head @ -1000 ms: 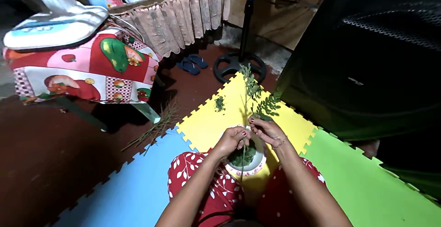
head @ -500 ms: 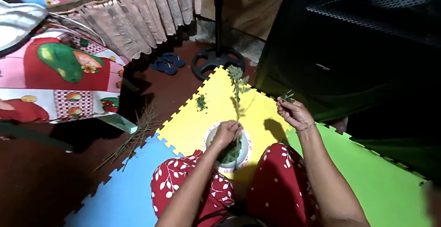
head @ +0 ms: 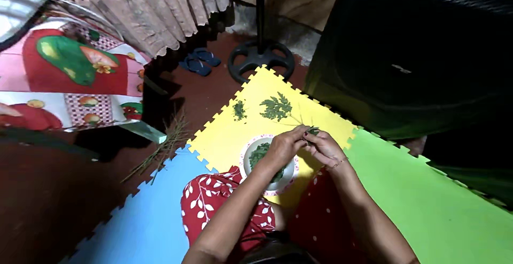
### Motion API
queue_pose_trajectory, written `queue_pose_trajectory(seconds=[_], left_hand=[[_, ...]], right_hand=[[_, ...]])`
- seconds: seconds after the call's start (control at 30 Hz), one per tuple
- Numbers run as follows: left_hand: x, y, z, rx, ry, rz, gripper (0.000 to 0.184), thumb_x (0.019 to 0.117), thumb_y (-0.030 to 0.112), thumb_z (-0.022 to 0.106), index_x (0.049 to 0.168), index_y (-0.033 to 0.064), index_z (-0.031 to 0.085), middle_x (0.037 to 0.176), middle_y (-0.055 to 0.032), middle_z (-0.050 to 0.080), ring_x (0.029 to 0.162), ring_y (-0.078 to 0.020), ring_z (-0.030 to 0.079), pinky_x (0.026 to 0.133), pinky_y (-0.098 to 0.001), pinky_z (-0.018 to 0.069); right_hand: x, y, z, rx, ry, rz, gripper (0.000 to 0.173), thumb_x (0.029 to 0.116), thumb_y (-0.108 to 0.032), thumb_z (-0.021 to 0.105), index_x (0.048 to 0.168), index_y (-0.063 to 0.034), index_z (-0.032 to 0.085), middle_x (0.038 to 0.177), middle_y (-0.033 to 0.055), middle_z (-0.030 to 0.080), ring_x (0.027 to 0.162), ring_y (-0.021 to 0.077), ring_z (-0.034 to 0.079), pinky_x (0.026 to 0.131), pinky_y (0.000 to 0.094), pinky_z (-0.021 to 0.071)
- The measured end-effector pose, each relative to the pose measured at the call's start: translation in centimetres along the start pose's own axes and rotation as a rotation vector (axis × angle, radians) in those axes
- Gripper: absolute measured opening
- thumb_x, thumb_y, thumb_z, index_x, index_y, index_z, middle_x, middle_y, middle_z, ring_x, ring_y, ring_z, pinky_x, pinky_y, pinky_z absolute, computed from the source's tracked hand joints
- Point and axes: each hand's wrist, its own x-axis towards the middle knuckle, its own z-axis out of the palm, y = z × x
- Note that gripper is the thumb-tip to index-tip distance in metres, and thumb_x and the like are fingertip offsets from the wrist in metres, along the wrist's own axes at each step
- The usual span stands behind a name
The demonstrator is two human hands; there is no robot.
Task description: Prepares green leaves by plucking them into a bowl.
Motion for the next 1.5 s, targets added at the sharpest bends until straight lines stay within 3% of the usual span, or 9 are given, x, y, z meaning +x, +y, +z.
queue_pose_trajectory(seconds=[0.17,0.3,0.4,0.57,0.7,0.8,0.97,1.2,1.5], left_hand=[[-2.9,-2.6,-0.1,0.137,0.251,0.089,0.023,0.0971,0.003,0.061,0.114,-0.0068,0.074,0.113,-0.0204,0.075,0.104,-0.0346,0.074,0.095,-0.0482,0.0570],[-3.6,-2.9,-1.6,-0.187,0.273,-0.279,0.022,0.0996,0.006,0.060,0.111,-0.0065,0.074,0.107,-0.0182,0.075,0.101,-0.0206,0.072,0.096,-0.0356,0.0546],[-3.5,-3.0,-2.6,-0.515,0.290,-0.540,0.018,0.0988,0.003,0.063,0.111,-0.0083,0.069,0.097,-0.0109,0.072,0.084,-0.0071,0.068,0.083,-0.0251,0.0563],[-3.8,-2.5,-3.0,-0.741,0.211,-0.659,0.017,0.0985,-0.003,0.060,0.113,-0.0120,0.063,0.094,-0.0076,0.069,0.077,-0.0046,0.066,0.077,-0.0222,0.0574],[-4.0,-2.5,-2.4,-0.728,0.163,-0.666,0.017,0.0990,-0.003,0.059,0.113,-0.0112,0.065,0.097,-0.0078,0.070,0.080,-0.0045,0.066,0.079,-0.0222,0.0566],[-4.1,-2.7,-2.0,-0.739,0.211,-0.669,0.018,0.0995,-0.004,0.058,0.115,-0.0107,0.066,0.105,-0.0111,0.070,0.085,-0.0054,0.067,0.082,-0.0221,0.0568],[-4.4,-3.0,-1.5,-0.679,0.292,-0.700,0.018,0.0991,-0.003,0.059,0.112,-0.0115,0.067,0.101,-0.0129,0.070,0.083,-0.0060,0.067,0.080,-0.0231,0.0566],[-5.1,-4.0,-2.1,-0.512,0.164,-0.708,0.016,0.1003,0.004,0.061,0.109,-0.0069,0.069,0.089,-0.0055,0.071,0.071,-0.0031,0.065,0.072,-0.0215,0.0561],[-6.1,-4.0,-2.4,-0.518,0.061,-0.741,0.015,0.0989,0.001,0.062,0.108,-0.0092,0.068,0.084,-0.0042,0.069,0.068,-0.0021,0.063,0.070,-0.0201,0.0551]], right_hand=[[0.7,2.3,1.9,-0.048,-0.202,0.049,0.040,0.1019,0.008,0.044,0.142,0.0032,0.042,0.101,0.0037,0.064,0.083,0.0090,0.067,0.080,0.0270,0.0588],[0.7,3.0,2.1,-0.157,-0.382,0.018,0.058,0.0969,0.005,0.049,0.151,0.0061,0.028,0.109,0.0083,0.067,0.094,0.0133,0.070,0.092,0.0317,0.0585],[0.8,3.5,2.3,-0.358,-0.278,-0.052,0.056,0.0946,0.004,0.060,0.147,0.0075,0.038,0.102,0.0085,0.068,0.085,0.0114,0.069,0.082,0.0293,0.0591],[0.7,4.4,1.3,-0.548,-0.219,-0.366,0.060,0.0865,-0.004,0.070,0.142,0.0072,0.050,0.129,0.0162,0.059,0.094,0.0083,0.065,0.081,0.0237,0.0560],[0.8,5.3,1.3,-0.638,-0.193,-0.548,0.023,0.0926,-0.003,0.064,0.112,0.0065,0.072,0.111,0.0148,0.068,0.094,0.0077,0.065,0.081,0.0206,0.0547],[1.0,6.1,1.8,-0.538,-0.123,-0.502,0.014,0.0929,0.002,0.063,0.100,0.0069,0.074,0.101,0.0096,0.070,0.086,0.0027,0.065,0.078,0.0173,0.0550],[1.0,7.2,3.1,-0.452,-0.071,-0.383,0.030,0.0848,0.008,0.072,0.115,0.0110,0.069,0.113,0.0177,0.068,0.101,0.0112,0.067,0.087,0.0224,0.0565],[1.0,6.7,3.1,-0.432,-0.095,-0.227,0.009,0.0900,0.010,0.064,0.096,0.0075,0.070,0.087,0.0046,0.073,0.071,0.0033,0.067,0.072,0.0211,0.0583],[0.6,7.3,1.8,-0.298,-0.134,-0.010,0.011,0.0925,0.012,0.058,0.096,0.0054,0.067,0.080,0.0003,0.070,0.067,0.0062,0.067,0.069,0.0238,0.0586]])
